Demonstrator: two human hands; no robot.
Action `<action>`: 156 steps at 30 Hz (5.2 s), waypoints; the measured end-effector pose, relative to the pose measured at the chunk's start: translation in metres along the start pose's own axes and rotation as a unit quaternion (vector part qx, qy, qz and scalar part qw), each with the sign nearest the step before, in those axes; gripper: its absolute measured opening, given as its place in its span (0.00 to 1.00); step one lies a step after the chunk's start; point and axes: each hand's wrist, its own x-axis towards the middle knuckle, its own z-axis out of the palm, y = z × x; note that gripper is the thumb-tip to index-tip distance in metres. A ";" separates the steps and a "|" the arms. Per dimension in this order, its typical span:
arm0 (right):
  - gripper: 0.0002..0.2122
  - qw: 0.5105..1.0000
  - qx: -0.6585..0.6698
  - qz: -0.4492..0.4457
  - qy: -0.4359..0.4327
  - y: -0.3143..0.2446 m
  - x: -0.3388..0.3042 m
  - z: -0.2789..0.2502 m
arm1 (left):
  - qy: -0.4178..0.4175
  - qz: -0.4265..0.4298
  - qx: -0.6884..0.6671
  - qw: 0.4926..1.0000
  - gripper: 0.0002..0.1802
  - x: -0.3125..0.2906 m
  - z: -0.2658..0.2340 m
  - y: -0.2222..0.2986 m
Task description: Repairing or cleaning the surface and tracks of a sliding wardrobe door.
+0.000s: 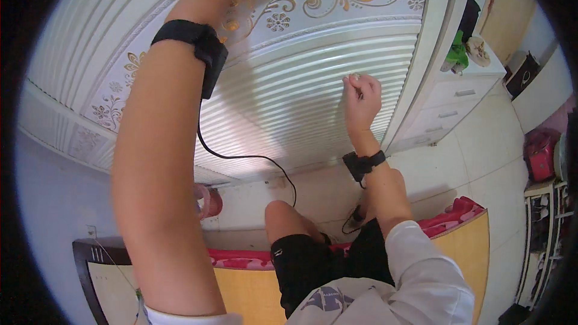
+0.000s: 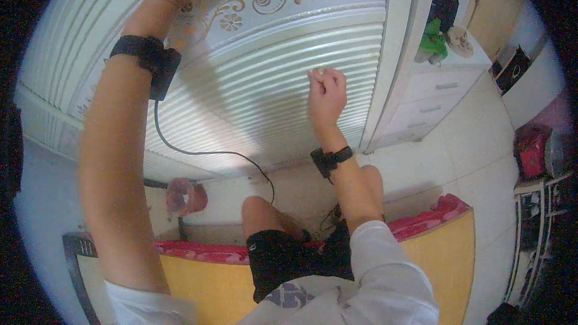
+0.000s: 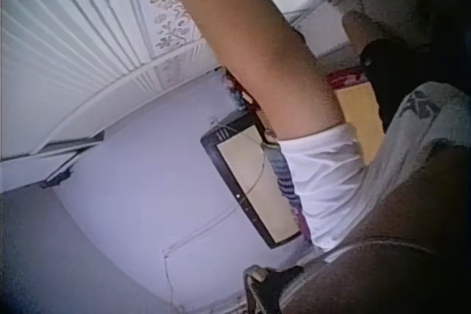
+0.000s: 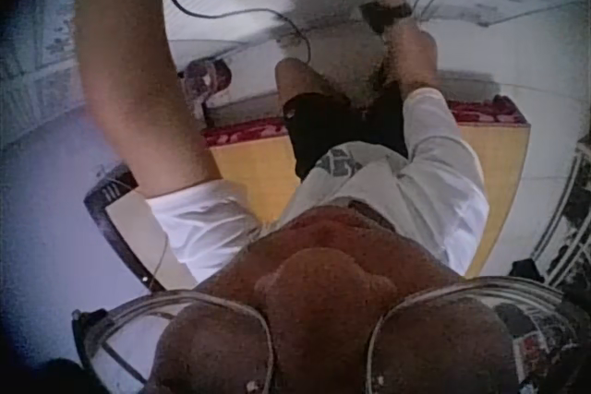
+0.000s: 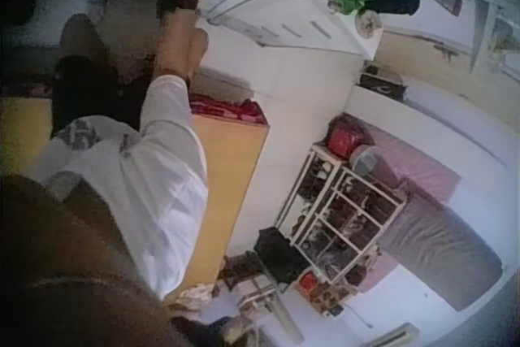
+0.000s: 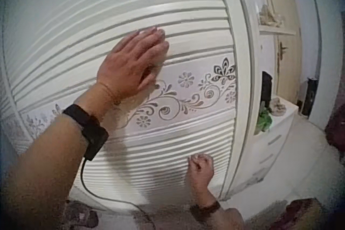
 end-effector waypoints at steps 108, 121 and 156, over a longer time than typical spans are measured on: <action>0.05 0.953 -0.060 -0.282 -0.097 -0.081 0.107 -0.031 | -0.014 -0.021 -0.078 0.997 0.31 0.010 -0.013 0.001; 0.10 0.893 -0.059 -0.443 -0.045 -0.252 0.290 -0.059 | 0.005 -0.034 -0.093 0.995 0.28 0.006 -0.014 -0.001; 0.06 0.848 -0.268 -0.457 -0.022 -0.202 0.283 -0.079 | 0.030 -0.021 -0.120 0.992 0.32 -0.005 0.000 0.002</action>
